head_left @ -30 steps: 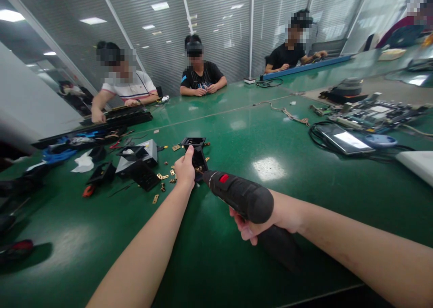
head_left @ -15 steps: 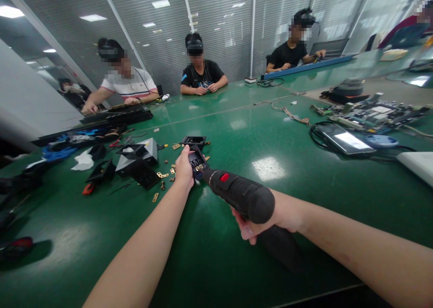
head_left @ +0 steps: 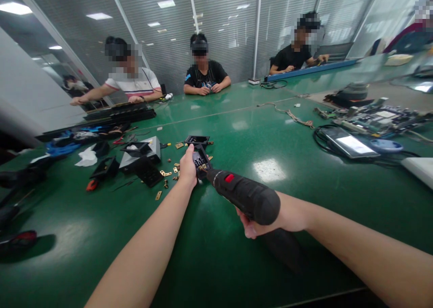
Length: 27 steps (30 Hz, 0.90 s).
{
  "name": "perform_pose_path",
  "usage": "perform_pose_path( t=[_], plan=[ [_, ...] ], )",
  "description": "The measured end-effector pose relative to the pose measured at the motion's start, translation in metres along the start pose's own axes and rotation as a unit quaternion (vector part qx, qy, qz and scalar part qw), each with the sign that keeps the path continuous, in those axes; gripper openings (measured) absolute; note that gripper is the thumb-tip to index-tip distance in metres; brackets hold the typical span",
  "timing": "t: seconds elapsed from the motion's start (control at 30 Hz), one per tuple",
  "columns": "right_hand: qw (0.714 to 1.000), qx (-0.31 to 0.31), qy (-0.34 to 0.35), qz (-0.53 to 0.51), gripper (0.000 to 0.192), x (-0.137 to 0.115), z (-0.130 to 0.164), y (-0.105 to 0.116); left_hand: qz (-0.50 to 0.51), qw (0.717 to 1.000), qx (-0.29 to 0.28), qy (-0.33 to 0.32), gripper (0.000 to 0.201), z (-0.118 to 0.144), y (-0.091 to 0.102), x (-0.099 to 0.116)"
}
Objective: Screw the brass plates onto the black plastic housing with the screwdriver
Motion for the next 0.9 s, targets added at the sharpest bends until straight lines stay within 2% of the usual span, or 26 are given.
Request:
perform_pose_path(
  t=[0.1, 0.2, 0.27, 0.4, 0.47, 0.57, 0.67, 0.9],
  plan=[
    [0.998, 0.026, 0.040, 0.036, 0.060, -0.006, -0.001, 0.007, -0.002, 1.000, 0.006, 0.010, 0.044, 0.000, 0.000, -0.002],
    [0.997, 0.027, 0.065, 0.020, 0.101, -0.004, -0.006, 0.011, 0.001, 1.000, 0.013, 0.017, 0.046, -0.001, 0.001, -0.004],
    [0.998, 0.013, 0.055, 0.003, 0.110, 0.001, -0.009, 0.010, -0.001, 1.000, 0.016, 0.018, 0.046, -0.001, 0.001, -0.004],
    [1.000, -0.005, 0.005, -0.020, 0.084, 0.009, -0.009, 0.008, -0.005, 1.000, 0.013, 0.009, 0.049, -0.003, 0.001, -0.004],
    [0.999, -0.003, -0.012, -0.030, 0.077, 0.012, -0.009, 0.010, -0.010, 1.000, 0.008, 0.005, 0.052, -0.004, 0.002, -0.005],
    [0.998, -0.024, -0.034, -0.054, 0.076, 0.021, -0.012, 0.008, -0.017, 1.000, -0.002, 0.000, 0.059, -0.007, 0.002, -0.005],
    [0.997, -0.040, -0.028, -0.061, 0.077, 0.025, -0.016, 0.006, -0.016, 1.000, -0.005, -0.001, 0.062, -0.008, 0.003, -0.004],
    [0.999, -0.018, -0.021, -0.047, 0.064, 0.012, -0.011, 0.004, -0.041, 0.999, 0.009, 0.002, 0.054, -0.006, 0.003, -0.003]
  ],
)
Point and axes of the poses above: each hand's wrist, its own z-axis away from the middle knuckle, its own y-axis out of the back of the hand, x = y × z, the point moved 9 cm from there along -z, towards the middle knuckle, and after that the axes turned 7 degrees about x, right-handed, at the moved point
